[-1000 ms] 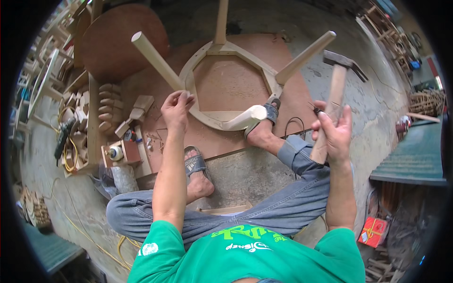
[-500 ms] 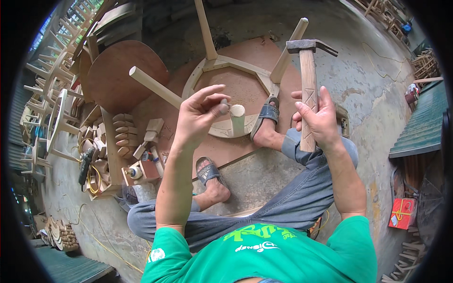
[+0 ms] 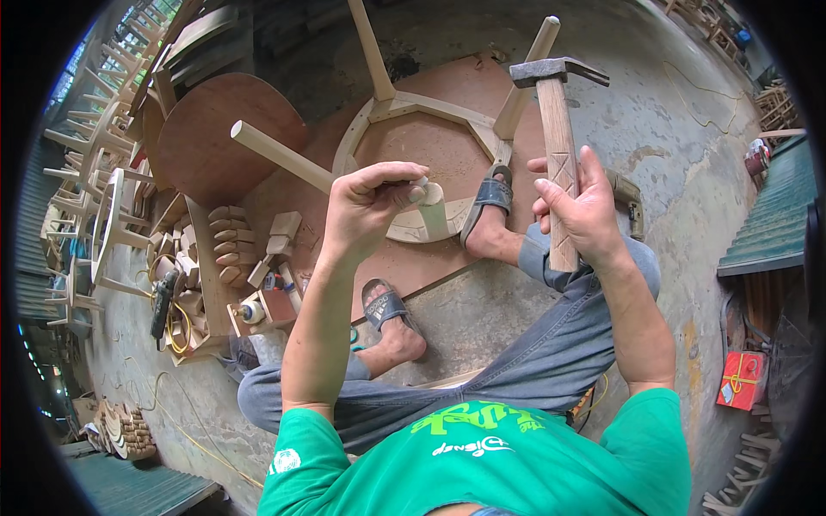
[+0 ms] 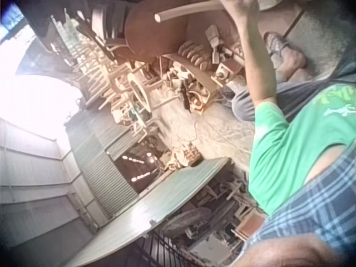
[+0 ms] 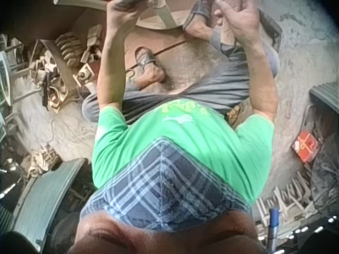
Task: Assembling a wooden stool by drilling, hammering, grinding, and nailing components together while on the floor.
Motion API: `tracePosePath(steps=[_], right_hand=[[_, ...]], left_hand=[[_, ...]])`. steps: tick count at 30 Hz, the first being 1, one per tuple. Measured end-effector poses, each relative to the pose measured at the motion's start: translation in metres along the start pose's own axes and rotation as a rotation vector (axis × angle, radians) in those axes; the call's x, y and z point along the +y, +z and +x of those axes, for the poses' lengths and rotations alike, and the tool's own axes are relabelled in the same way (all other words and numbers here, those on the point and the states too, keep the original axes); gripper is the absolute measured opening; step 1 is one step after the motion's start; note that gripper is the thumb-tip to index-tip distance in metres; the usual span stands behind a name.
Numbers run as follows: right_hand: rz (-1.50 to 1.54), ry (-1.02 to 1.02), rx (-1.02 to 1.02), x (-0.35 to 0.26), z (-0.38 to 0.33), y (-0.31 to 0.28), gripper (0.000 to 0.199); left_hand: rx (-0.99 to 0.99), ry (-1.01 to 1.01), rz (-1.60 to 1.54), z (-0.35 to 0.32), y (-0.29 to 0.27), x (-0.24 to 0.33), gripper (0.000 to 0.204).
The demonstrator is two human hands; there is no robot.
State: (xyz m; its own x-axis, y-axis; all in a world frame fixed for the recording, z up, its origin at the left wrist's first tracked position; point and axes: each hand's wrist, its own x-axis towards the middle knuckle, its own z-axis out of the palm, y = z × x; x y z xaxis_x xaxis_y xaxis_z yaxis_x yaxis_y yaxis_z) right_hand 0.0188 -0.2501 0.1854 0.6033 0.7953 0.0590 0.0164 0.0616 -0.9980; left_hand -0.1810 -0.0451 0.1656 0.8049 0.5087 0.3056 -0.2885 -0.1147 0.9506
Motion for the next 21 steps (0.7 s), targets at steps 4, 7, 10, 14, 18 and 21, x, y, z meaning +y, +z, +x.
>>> tracePosePath(steps=[4,7,10,14,18,21], right_hand=[[0.000,-0.001,-0.005,0.002,0.000,-0.001,0.030],[0.013,-0.003,-0.009,0.002,0.000,-0.001,0.030],[0.004,-0.002,-0.006,0.003,0.000,-0.002,0.030],[-0.009,0.002,-0.007,0.003,0.000,-0.004,0.030],[-0.105,-0.036,-0.002,-0.003,-0.006,-0.007,0.030],[-0.177,0.000,-0.022,-0.031,-0.025,-0.003,0.023]], left_hand=[[0.011,0.004,0.028,-0.001,0.001,0.000,0.019],[-0.005,0.008,0.047,-0.001,0.000,0.000,0.019],[-0.006,0.003,0.042,-0.001,0.000,0.000,0.018],[-0.020,0.076,0.088,0.002,0.001,-0.002,0.020],[-0.030,0.112,0.153,0.003,0.007,0.001,0.021],[-0.041,0.121,0.267,-0.002,0.000,0.001,0.025]])
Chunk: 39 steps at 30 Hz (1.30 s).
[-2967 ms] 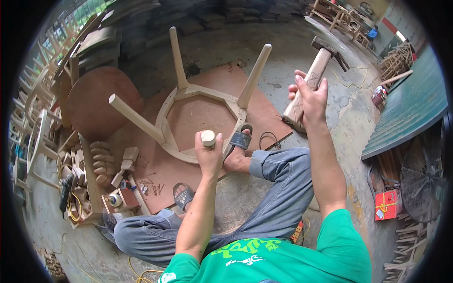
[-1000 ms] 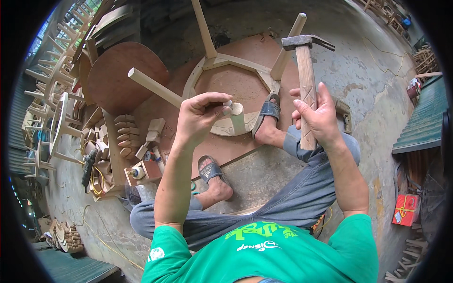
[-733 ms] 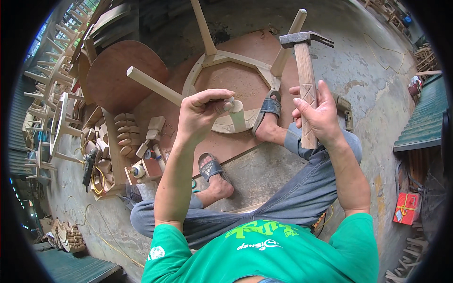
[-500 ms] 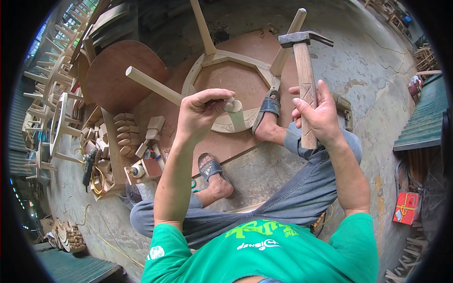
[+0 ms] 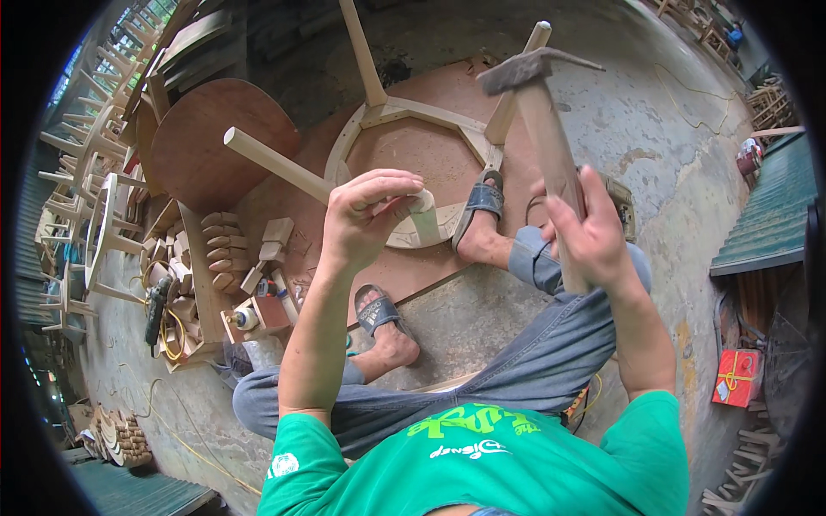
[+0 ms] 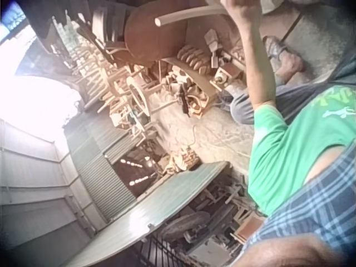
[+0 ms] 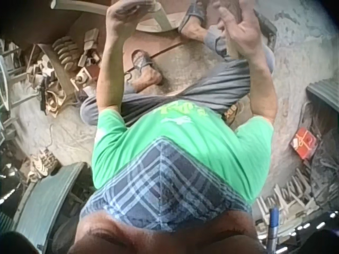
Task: Assembling a wooden stool by drilling, hammering, grinding, and nailing components together while on the floor.
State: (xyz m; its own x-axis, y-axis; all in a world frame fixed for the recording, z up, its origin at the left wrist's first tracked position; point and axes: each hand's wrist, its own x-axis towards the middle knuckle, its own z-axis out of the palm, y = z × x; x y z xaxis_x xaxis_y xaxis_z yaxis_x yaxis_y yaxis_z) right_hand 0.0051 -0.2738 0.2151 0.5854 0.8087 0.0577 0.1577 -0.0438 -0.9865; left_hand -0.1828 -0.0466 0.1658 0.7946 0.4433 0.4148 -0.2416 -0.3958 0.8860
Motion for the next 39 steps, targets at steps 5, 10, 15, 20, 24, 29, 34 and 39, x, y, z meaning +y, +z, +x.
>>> tracePosePath(steps=[5,10,15,20,24,29,34,39], right_hand=[[-0.587,-0.362,-0.255,-0.030,-0.035,-0.011,0.022],[-0.667,-0.440,-0.360,-0.037,-0.034,0.000,0.024],[-0.656,-0.483,-0.342,-0.040,-0.031,0.005,0.024],[-0.790,-0.428,-0.427,-0.044,-0.024,0.000,0.024],[-0.714,-0.470,-0.330,-0.037,-0.028,0.000,0.025],[-0.748,-0.445,-0.400,-0.038,-0.021,-0.001,0.027],[-0.444,-0.472,-0.092,-0.055,-0.037,0.004,0.028],[-0.032,-0.540,0.016,-0.055,-0.059,0.015,0.028]], left_hand=[[0.075,-0.032,-0.052,0.000,0.009,0.005,0.041],[0.101,-0.120,-0.129,-0.002,0.006,0.002,0.046],[0.101,-0.106,-0.105,-0.002,0.006,0.000,0.042],[0.107,-0.122,-0.129,-0.004,0.005,0.000,0.041],[0.108,-0.075,-0.152,0.000,0.011,0.002,0.039],[0.087,-0.099,-0.208,-0.006,0.009,-0.019,0.063],[0.185,0.015,0.027,-0.009,0.055,-0.063,0.059],[0.440,-0.070,0.067,-0.008,0.077,-0.068,0.027]])
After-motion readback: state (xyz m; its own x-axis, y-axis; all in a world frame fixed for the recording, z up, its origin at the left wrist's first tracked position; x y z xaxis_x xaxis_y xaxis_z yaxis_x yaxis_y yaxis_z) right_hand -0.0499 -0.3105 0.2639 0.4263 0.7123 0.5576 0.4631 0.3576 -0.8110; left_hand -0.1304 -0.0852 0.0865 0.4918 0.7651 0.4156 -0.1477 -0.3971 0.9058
